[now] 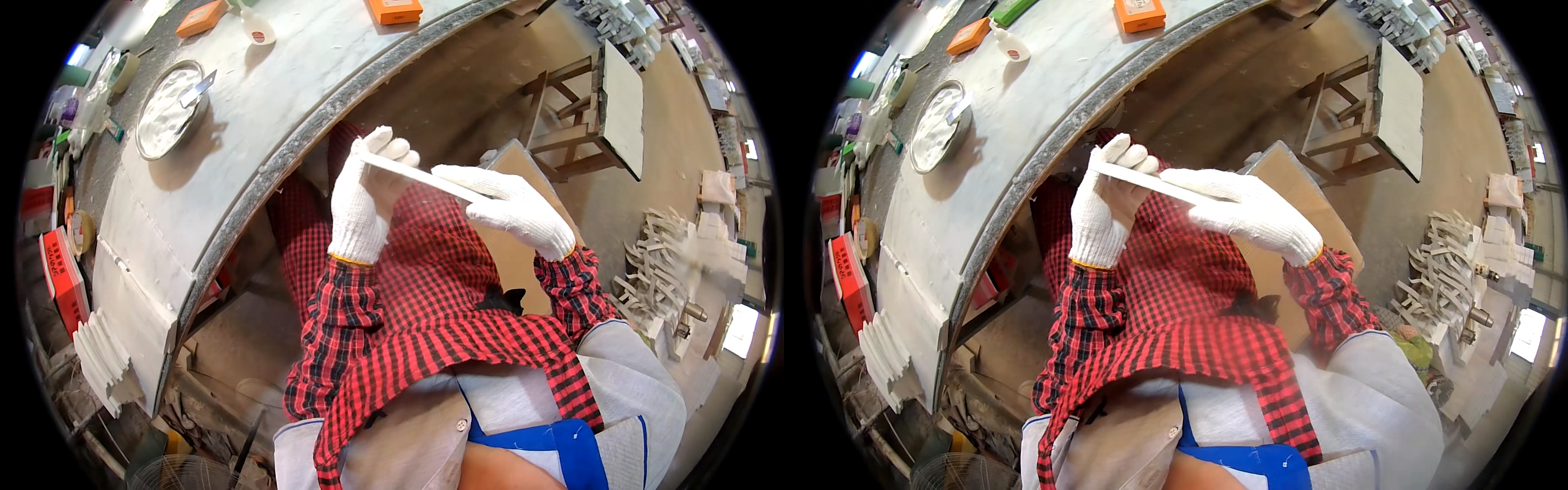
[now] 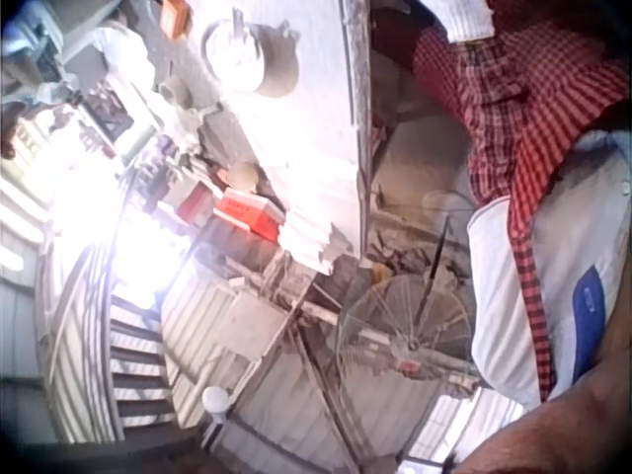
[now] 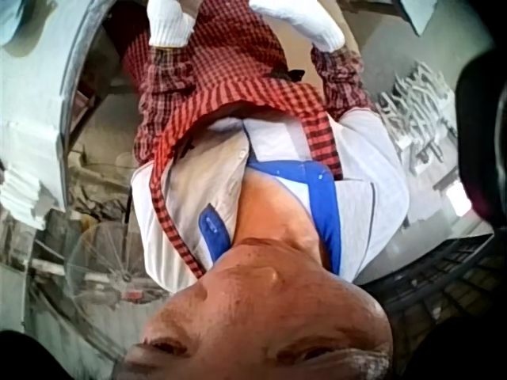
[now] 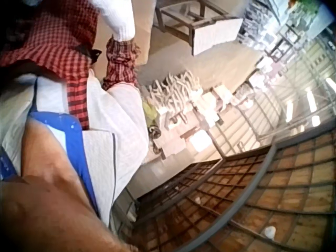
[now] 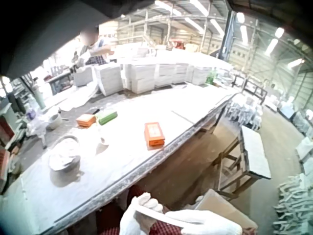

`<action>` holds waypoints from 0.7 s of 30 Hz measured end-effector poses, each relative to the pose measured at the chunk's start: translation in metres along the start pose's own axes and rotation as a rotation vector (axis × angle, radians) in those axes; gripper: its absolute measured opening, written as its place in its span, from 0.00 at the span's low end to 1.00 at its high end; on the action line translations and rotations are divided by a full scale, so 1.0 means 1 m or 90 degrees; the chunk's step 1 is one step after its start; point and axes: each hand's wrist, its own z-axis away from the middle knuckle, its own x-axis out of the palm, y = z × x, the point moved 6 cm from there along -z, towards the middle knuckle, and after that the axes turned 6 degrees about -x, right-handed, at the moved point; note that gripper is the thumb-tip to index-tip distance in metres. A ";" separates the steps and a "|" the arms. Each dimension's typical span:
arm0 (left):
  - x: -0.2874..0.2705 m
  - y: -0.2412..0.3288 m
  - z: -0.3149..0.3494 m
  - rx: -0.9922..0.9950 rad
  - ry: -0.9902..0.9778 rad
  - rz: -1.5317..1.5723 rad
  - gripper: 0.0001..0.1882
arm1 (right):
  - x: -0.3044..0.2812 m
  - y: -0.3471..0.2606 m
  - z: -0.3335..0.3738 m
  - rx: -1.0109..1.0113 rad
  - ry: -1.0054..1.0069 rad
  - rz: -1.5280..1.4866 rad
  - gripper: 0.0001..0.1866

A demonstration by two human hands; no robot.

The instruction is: The person repeatedly shapes small white rectangular tiles by scraping edges with a metal scraper and smoothing surfaces with an orange block. The person handles each tile one at a time, rotating it to work different sides, and places finished tiles on the table.

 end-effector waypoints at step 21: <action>0.033 0.030 0.000 0.059 -0.159 0.061 0.20 | -0.013 -0.036 -0.019 -0.246 -0.138 0.258 0.35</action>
